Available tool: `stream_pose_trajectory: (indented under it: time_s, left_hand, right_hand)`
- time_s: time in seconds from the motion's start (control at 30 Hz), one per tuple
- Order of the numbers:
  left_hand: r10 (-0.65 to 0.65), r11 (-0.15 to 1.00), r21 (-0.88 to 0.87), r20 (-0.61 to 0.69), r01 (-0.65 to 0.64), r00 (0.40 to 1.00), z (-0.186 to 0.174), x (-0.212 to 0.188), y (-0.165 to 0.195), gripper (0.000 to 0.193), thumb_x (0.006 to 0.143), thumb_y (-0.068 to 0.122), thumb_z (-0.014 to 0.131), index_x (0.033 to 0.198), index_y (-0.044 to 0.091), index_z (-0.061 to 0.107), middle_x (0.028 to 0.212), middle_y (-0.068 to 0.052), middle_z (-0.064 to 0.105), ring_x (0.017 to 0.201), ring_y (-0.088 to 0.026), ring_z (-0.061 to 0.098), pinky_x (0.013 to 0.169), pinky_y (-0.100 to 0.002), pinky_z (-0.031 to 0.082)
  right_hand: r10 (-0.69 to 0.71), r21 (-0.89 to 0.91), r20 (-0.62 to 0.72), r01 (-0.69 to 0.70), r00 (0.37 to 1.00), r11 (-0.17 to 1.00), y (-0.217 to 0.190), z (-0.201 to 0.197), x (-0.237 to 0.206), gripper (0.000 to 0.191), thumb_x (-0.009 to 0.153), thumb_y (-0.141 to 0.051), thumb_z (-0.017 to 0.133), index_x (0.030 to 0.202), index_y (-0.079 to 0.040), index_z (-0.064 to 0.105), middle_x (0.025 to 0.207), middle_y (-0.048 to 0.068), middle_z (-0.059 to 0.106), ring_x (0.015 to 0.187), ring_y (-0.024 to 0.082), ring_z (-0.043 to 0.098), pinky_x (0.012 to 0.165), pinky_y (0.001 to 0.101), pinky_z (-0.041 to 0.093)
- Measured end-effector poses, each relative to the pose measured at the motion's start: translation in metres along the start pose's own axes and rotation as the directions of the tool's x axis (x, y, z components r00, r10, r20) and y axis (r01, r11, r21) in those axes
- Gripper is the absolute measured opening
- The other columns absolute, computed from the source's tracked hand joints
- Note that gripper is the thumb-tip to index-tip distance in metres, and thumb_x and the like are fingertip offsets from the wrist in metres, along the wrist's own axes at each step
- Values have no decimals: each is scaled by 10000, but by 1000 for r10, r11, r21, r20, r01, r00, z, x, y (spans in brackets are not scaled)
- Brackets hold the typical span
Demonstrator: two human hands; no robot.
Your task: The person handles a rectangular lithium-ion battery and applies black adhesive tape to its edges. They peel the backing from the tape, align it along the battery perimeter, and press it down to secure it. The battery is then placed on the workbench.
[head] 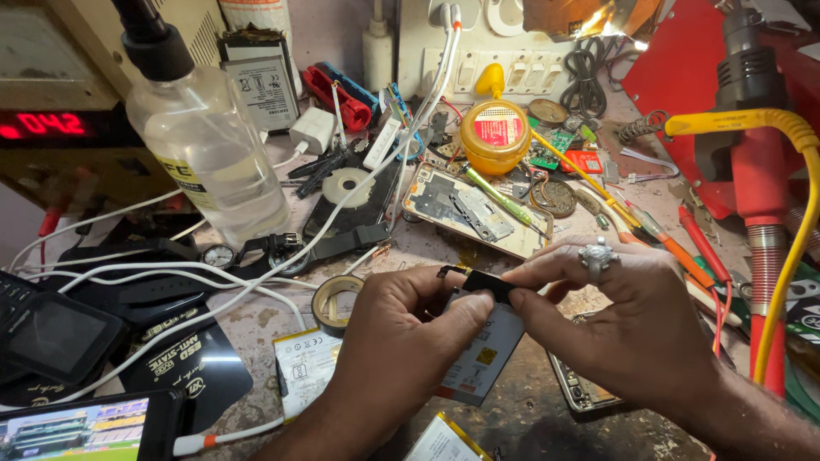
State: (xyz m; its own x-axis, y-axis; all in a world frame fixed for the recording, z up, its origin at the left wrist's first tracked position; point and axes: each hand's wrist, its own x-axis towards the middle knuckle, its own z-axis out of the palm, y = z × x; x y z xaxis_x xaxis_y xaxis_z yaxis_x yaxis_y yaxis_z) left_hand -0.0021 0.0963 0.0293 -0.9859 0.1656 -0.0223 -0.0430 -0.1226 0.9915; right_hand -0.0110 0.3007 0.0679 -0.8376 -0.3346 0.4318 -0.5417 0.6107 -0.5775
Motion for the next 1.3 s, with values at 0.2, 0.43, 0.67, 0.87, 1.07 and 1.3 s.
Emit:
stream_pose_trajectory:
  time_s: [0.2, 0.43, 0.67, 0.87, 1.07, 1.3]
  left_hand:
    - [5, 1000, -6, 18, -4, 1000, 1, 1, -4, 144, 853, 143, 744, 851, 3, 780, 680, -7, 718, 565, -37, 608, 499, -234, 497]
    - [-52, 996, -67, 25, 54, 998, 4, 2, -1, 169, 867, 143, 714, 843, -10, 782, 679, -41, 737, 550, -64, 639, 492, -255, 528]
    - [-70, 996, -52, 17, 71, 997, 6, -1, 6, 177, 860, 150, 710, 868, -3, 797, 696, -37, 759, 562, -58, 655, 505, -242, 533]
    - [5, 1000, -17, 28, -4, 1000, 5, -1, 2, 156, 854, 133, 728, 883, -7, 791, 718, -37, 753, 594, -49, 641, 524, -231, 522]
    - [112, 982, 146, 57, -120, 992, 4, -2, 2, 174, 817, 131, 728, 933, 15, 786, 783, -24, 791, 662, -36, 696, 583, -222, 573]
    - [250, 888, 368, 114, -275, 961, 6, -7, 14, 198, 839, 166, 756, 991, 45, 790, 779, -26, 787, 665, -39, 697, 587, -234, 555]
  right_hand:
    - [-113, -135, -35, 107, 993, 985, -7, 3, 3, 87, 742, -137, 822, 811, -109, 777, 725, 11, 753, 689, 122, 694, 620, 278, 570]
    - [-204, -215, -95, 180, 974, 960, -14, 1, -1, 120, 728, -128, 817, 839, -98, 785, 814, 37, 778, 718, 137, 762, 668, 287, 573]
    - [-29, 35, 8, 28, 1000, 999, 0, -12, -3, 124, 817, -114, 767, 928, -78, 810, 804, 16, 768, 721, 76, 768, 662, 262, 600]
    - [-59, 18, 84, 58, 995, 998, 9, -8, -6, 134, 912, -207, 795, 976, -92, 821, 833, -21, 762, 787, 68, 715, 725, 232, 596]
    - [254, 115, 292, -298, 922, 948, 19, -12, 1, 148, 948, -210, 741, 977, -68, 773, 775, -4, 690, 756, 60, 573, 679, 281, 578]
    - [17, 167, 306, -71, 952, 983, 26, -20, -1, 188, 989, -249, 701, 977, -71, 759, 771, -75, 715, 739, 7, 630, 715, 225, 566]
